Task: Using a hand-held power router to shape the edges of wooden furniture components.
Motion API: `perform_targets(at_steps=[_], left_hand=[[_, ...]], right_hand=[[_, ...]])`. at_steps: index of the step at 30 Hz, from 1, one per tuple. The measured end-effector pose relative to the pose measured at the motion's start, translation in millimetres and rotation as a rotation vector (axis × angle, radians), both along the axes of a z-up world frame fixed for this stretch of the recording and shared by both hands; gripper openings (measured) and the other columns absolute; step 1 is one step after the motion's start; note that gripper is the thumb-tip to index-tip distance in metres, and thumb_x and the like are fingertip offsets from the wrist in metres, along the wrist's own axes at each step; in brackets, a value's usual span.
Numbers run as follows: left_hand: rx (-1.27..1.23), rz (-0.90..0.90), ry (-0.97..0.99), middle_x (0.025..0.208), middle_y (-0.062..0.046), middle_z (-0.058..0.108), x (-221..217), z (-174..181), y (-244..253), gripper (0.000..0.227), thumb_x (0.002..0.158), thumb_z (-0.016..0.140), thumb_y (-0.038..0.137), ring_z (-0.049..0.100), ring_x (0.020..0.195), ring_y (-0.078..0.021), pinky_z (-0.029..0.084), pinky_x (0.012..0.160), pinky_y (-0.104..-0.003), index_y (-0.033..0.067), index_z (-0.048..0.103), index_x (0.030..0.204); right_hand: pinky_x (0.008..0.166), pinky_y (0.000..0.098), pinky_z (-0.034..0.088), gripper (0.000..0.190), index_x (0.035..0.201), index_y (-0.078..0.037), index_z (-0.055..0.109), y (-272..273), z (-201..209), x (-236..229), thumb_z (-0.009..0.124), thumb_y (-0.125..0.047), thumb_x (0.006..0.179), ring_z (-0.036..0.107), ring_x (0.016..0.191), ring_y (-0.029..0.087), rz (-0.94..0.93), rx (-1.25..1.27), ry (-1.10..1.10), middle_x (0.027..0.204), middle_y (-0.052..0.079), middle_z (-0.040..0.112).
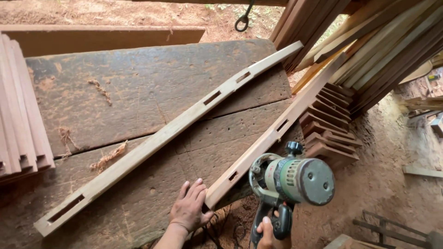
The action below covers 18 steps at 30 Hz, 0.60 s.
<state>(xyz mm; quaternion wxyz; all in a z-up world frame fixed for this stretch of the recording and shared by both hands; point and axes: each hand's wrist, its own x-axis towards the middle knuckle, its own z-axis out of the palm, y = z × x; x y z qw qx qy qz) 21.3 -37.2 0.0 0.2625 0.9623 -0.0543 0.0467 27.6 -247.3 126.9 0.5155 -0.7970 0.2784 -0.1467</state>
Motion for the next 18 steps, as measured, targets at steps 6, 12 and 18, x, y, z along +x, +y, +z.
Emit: perform_targets(at_steps=[6,12,18], left_hand=[[-0.025,0.003,0.016,0.138,-0.007,0.058,-2,2,4,0.072,0.077,0.073,0.059,0.040,0.145,-0.0246,0.014,0.126,-0.048,0.0102,0.056,0.128],[-0.092,-0.021,0.047,0.137,-0.009,0.057,2,6,10,0.064,0.081,0.071,0.054,0.039,0.145,-0.0268,0.015,0.125,-0.049,0.0091,0.056,0.125],[-0.307,-0.002,0.039,0.139,-0.013,0.054,5,3,25,0.069,0.071,0.075,0.042,0.037,0.147,-0.0293,0.016,0.123,-0.049,0.0028,0.056,0.125]], right_hand=[[0.050,0.0316,0.047,0.027,0.115,0.010,0.061,24,-16,16,0.061,0.001,0.089,0.052,0.052,0.020,-0.014,-0.014,-0.073,0.075,0.015,0.059],[0.051,0.0237,0.045,0.028,0.115,0.002,0.060,22,-43,31,0.058,-0.001,0.088,0.050,0.050,0.015,-0.040,0.058,-0.165,0.071,0.008,0.056],[0.058,0.0232,0.049,0.017,0.112,-0.004,0.056,57,-30,60,0.053,-0.006,0.095,0.051,0.054,0.013,-0.018,0.027,-0.086,0.065,0.002,0.052]])
